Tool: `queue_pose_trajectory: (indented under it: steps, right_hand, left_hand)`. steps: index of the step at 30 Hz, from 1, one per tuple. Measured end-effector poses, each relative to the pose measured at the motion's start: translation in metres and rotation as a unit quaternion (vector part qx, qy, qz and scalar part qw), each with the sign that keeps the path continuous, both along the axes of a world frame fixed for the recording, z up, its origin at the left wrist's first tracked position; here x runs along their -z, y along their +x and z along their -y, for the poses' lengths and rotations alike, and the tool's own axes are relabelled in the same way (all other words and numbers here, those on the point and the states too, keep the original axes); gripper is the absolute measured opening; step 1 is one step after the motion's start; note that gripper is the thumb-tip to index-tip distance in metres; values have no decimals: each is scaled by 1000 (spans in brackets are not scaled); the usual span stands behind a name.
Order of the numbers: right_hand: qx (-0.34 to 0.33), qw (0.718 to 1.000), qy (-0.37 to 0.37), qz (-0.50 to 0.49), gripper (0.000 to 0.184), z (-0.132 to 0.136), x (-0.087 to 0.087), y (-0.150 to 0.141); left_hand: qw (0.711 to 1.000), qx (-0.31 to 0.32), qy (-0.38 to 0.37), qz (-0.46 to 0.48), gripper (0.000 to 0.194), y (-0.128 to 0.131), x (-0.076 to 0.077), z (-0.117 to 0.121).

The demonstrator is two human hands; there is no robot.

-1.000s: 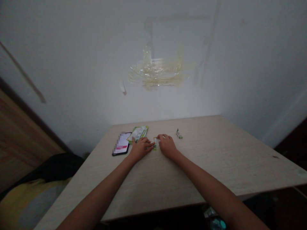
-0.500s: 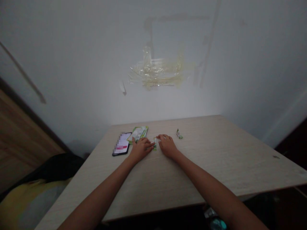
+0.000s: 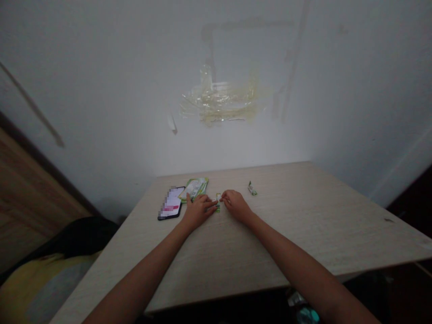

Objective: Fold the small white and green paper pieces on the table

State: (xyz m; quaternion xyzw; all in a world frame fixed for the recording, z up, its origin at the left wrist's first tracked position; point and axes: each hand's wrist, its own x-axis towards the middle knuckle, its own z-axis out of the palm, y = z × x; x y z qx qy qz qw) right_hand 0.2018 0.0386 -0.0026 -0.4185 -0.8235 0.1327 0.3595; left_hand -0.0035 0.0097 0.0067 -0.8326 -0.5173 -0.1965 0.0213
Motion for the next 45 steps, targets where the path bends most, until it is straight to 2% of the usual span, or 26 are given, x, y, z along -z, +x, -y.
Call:
queue_pose_trajectory:
  steps: [9, 25, 45]
  right_hand:
    - [-12, 998, 33, 47, 14, 1, 1, 0]
    - [-53, 993, 89, 48, 14, 16, -5, -2]
    - [-126, 988, 75, 40, 23, 26, -16, 4]
  left_hand:
    - [1000, 4, 3, -4, 27, 1, -3, 0]
    - [1000, -8, 4, -5, 24, 3, -7, 3]
    - [1000, -10, 7, -6, 25, 3, -6, 3]
